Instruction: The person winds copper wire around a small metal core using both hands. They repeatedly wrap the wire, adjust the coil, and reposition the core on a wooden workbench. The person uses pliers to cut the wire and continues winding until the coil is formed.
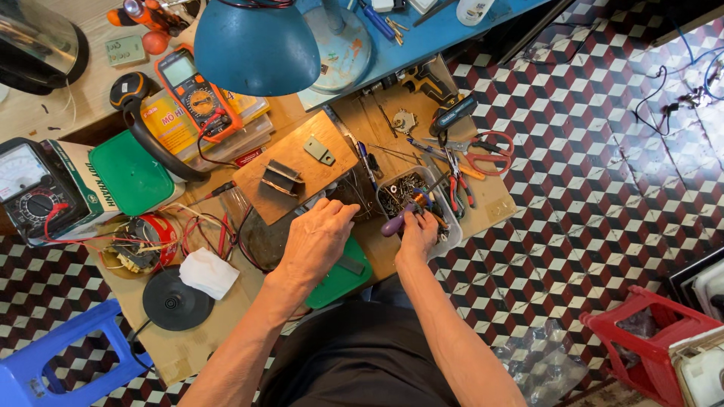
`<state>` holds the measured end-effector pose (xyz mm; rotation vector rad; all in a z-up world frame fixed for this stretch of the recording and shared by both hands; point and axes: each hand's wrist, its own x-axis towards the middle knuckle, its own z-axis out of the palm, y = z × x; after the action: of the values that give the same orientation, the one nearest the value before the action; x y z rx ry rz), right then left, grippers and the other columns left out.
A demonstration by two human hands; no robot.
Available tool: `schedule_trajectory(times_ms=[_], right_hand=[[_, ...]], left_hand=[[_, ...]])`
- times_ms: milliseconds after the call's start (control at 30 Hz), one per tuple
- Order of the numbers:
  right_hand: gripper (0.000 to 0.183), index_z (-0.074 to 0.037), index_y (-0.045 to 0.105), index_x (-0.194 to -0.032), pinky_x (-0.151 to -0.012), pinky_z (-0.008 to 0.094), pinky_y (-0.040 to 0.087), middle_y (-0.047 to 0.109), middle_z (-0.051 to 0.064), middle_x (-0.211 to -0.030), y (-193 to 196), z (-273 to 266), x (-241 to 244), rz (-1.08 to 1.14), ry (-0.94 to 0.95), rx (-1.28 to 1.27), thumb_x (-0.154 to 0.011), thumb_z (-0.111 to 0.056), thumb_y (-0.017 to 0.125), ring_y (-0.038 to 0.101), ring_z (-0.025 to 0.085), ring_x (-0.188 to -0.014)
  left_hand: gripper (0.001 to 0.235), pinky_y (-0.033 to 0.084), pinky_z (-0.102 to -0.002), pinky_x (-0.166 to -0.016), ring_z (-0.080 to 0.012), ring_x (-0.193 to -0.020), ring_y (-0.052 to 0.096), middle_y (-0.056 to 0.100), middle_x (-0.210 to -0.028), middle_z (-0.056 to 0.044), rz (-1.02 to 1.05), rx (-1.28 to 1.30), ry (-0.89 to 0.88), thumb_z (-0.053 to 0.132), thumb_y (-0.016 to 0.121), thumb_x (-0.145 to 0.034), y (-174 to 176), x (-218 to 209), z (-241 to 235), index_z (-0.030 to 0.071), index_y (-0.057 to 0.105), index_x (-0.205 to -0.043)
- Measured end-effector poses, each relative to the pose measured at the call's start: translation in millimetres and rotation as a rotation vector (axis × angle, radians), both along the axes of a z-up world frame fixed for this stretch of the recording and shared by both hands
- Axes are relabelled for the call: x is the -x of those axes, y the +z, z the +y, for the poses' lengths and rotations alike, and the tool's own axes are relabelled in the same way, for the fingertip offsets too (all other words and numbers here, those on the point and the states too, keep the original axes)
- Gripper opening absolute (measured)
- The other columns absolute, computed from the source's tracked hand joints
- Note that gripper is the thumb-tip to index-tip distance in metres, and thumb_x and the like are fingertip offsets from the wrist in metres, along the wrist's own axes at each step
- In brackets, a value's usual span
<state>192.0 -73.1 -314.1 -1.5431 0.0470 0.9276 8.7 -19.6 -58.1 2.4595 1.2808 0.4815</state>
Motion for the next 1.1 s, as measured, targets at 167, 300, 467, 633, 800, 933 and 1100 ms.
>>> schedule_trajectory(times_ms=[167,300,467,633,800,933,1100], right_hand=[[0.050,-0.004,0.050,-0.136,-0.083,0.025,0.052,0.069,0.008,-0.116,72.5,-10.0,-18.1,-0.098,0.235,0.163,-0.090,-0.003,0.070,0.064,0.011,-0.096],[0.037,-0.001,0.058,-0.130,-0.078,0.030,0.055,0.066,0.011,-0.119,147.4,-14.5,-12.9,-0.626,0.550,-0.077,-0.096,-0.010,0.068,0.067,0.016,-0.092],[0.039,-0.002,0.066,-0.117,-0.075,0.041,0.053,0.070,0.019,-0.109,165.9,32.5,10.1,-1.016,1.144,-0.027,-0.087,-0.023,0.078,0.068,0.032,-0.087],[0.027,-0.003,0.075,-0.102,-0.071,0.036,0.054,0.077,0.014,-0.088,154.7,37.8,9.4,-0.713,1.210,0.135,-0.089,-0.027,0.071,0.072,0.025,-0.076],[0.026,-0.004,0.074,-0.102,-0.065,0.028,0.052,0.076,0.005,-0.087,161.0,34.2,-5.1,-0.281,1.192,0.094,-0.094,-0.027,0.064,0.065,0.013,-0.068],[0.021,-0.001,0.075,-0.098,-0.064,0.022,0.051,0.073,0.004,-0.084,171.6,27.3,-5.1,-0.263,1.149,0.007,-0.093,-0.020,0.069,0.062,0.006,-0.069],[0.020,0.000,0.075,-0.101,-0.055,0.019,0.043,0.074,0.005,-0.084,174.8,34.1,-4.7,-0.084,0.974,-0.072,-0.096,-0.018,0.069,0.055,0.006,-0.062]], left_hand=[[0.025,0.055,-0.039,-0.078,-0.0262,-0.090,0.063,0.066,-0.090,-0.006,-0.051,0.047,0.003,0.007,0.071,-0.086,-4.0,6.7,-2.9,0.004,0.070,-0.111],[0.024,0.055,-0.040,-0.074,-0.0276,-0.089,0.063,0.065,-0.088,-0.006,-0.058,0.071,0.030,0.008,0.071,-0.086,-15.7,6.3,-2.6,0.006,0.071,-0.110],[0.021,0.055,-0.041,-0.073,-0.0281,-0.086,0.063,0.065,-0.086,-0.008,-0.083,0.074,0.065,0.005,0.069,-0.088,-27.5,6.9,-6.8,0.005,0.072,-0.109],[0.017,0.056,-0.041,-0.073,-0.0285,-0.084,0.064,0.067,-0.087,-0.010,-0.151,0.084,0.100,0.004,0.068,-0.090,-29.6,4.8,-9.8,0.004,0.073,-0.106],[0.017,0.056,-0.040,-0.073,-0.0286,-0.083,0.066,0.068,-0.088,-0.010,-0.223,0.080,0.125,0.004,0.069,-0.089,-26.2,7.4,-8.2,0.003,0.073,-0.106],[0.017,0.056,-0.040,-0.072,-0.0281,-0.083,0.065,0.068,-0.086,-0.010,-0.205,0.054,0.126,0.005,0.070,-0.088,-24.9,3.4,-8.0,0.003,0.073,-0.105],[0.018,0.057,-0.037,-0.071,-0.0251,-0.081,0.064,0.066,-0.083,-0.008,-0.139,0.072,0.070,0.003,0.068,-0.088,-25.5,-3.5,-10.3,0.002,0.073,-0.106]])
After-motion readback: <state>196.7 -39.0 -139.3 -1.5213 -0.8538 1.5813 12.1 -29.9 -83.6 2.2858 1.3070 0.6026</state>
